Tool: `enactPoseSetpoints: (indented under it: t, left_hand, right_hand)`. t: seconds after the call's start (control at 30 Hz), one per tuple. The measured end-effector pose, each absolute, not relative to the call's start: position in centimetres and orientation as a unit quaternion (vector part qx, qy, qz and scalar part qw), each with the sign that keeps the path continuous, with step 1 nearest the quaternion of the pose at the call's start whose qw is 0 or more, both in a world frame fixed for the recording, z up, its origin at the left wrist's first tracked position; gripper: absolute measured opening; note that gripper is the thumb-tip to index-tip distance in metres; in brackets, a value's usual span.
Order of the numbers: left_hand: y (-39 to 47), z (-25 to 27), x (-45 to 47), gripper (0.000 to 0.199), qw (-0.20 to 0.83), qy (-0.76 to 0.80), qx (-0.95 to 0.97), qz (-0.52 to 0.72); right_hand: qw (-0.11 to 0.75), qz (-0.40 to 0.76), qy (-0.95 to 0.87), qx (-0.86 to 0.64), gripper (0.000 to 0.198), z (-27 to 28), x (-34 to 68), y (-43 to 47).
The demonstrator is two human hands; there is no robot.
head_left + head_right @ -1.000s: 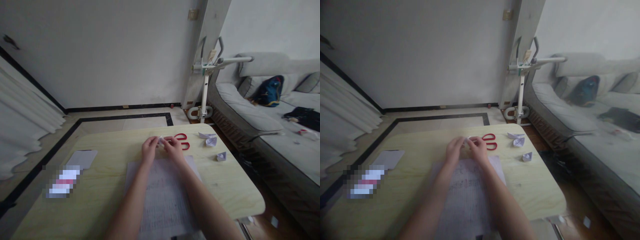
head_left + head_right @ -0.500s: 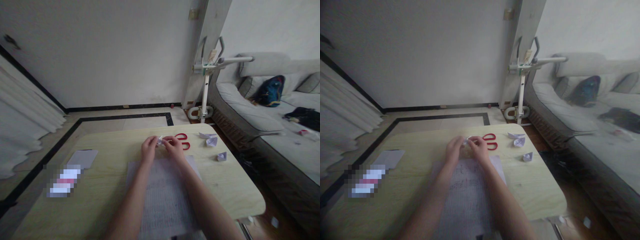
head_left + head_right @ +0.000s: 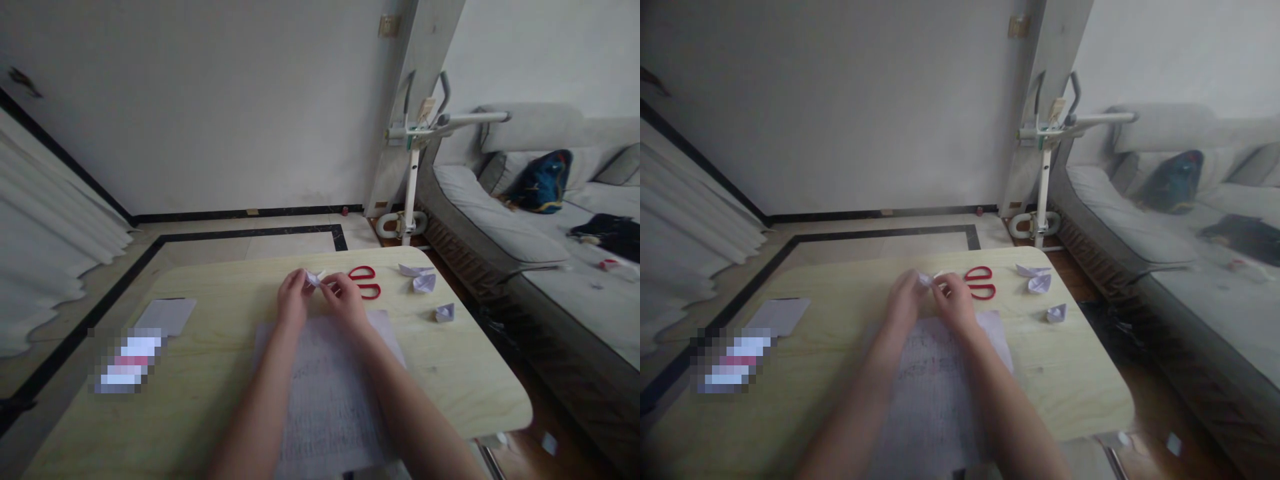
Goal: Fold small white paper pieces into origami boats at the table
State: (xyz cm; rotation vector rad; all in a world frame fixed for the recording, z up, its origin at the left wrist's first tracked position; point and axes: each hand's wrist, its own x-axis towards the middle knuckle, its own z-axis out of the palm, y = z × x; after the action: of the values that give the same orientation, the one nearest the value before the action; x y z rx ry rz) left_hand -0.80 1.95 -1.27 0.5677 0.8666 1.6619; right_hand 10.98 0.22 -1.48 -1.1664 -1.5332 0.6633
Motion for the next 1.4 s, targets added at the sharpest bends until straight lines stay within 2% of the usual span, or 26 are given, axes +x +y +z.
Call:
enactPoseSetpoints:
  t: [0.37,0.5,0.63,0.9,1.4]
  left_hand:
    - [1.8,-1.6,-1.4,0.028,0.625,0.323,0.203,0.681]
    - [1.5,-1.0,-1.0,0.032,0.607,0.351,0.224,0.677]
    - [1.0,-0.3,-0.5,0.033,0.558,0.398,0.263,0.679]
    - [0.9,-0.1,-0.4,0.030,0.537,0.413,0.286,0.678]
    - [0.8,-0.1,-0.5,0.028,0.564,0.395,0.272,0.672]
  right_hand:
    - [0.513,0.211,-0.679,-0.481,0.007,-0.9,10.8,-0.2]
    - [0.507,0.241,-0.653,-0.509,0.003,-0.9,10.6,-0.3]
    - [0.489,0.277,-0.623,-0.543,0.018,-1.0,10.4,-0.5]
    - [0.468,0.291,-0.627,-0.550,0.024,-0.8,10.5,-0.5]
    - [0.501,0.270,-0.642,-0.514,0.014,-0.9,10.7,-0.2]
